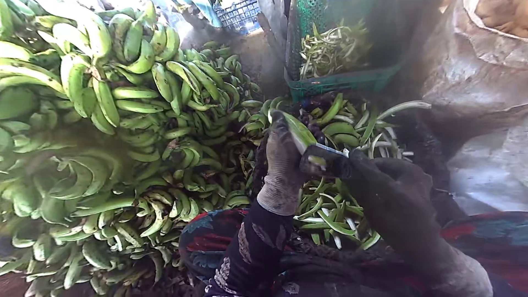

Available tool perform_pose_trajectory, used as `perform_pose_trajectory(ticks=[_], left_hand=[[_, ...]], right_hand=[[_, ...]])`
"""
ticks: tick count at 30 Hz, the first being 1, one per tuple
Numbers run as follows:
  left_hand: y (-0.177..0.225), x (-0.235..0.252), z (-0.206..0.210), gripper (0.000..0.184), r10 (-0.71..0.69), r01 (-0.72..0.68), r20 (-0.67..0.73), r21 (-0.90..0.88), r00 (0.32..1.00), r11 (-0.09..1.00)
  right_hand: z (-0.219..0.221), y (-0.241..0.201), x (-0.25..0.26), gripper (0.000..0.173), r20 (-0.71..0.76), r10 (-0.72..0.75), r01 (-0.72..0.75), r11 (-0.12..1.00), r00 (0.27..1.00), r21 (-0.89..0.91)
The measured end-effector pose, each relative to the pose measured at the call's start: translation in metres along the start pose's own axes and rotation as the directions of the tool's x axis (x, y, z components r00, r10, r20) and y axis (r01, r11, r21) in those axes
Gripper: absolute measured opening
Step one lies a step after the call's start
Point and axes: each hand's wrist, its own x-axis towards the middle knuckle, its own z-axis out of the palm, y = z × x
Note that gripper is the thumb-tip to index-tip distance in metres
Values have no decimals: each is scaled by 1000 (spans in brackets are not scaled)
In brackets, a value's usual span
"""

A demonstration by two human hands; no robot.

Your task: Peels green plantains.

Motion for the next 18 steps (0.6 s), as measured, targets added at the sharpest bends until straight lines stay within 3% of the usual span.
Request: perform_pose_trajectory(ticks=[3,5,6,10,14,15,18], left_hand=[[-23,-5,-12,42,199,-253,182,348,963,903],[-27,-11,-20,48,295,-426,308,647,905,633],[-30,-12,-23,50,300,-450,335,691,893,566],[-36,-25,-44,72,68,-273,345,593,936,757],[-34,-36,-62,88,-41,-60,312,308,949,950],[-29,-30,-60,84,-42,-21,254,244,966,970],[-9,-25,-58,63,-13,-7,57,336,998,942]], right_hand=[[3,0,14,40,29,41,-41,999,999,-2],[5,7,23,44,67,47,-48,999,997,10],[5,11,28,46,97,50,-51,999,994,10],[2,33,46,44,288,150,-127,987,946,-97],[-7,39,47,42,552,442,-367,897,707,-247],[-8,32,44,44,563,427,-372,903,708,-217],[-4,14,18,46,372,127,-131,991,920,-14]])
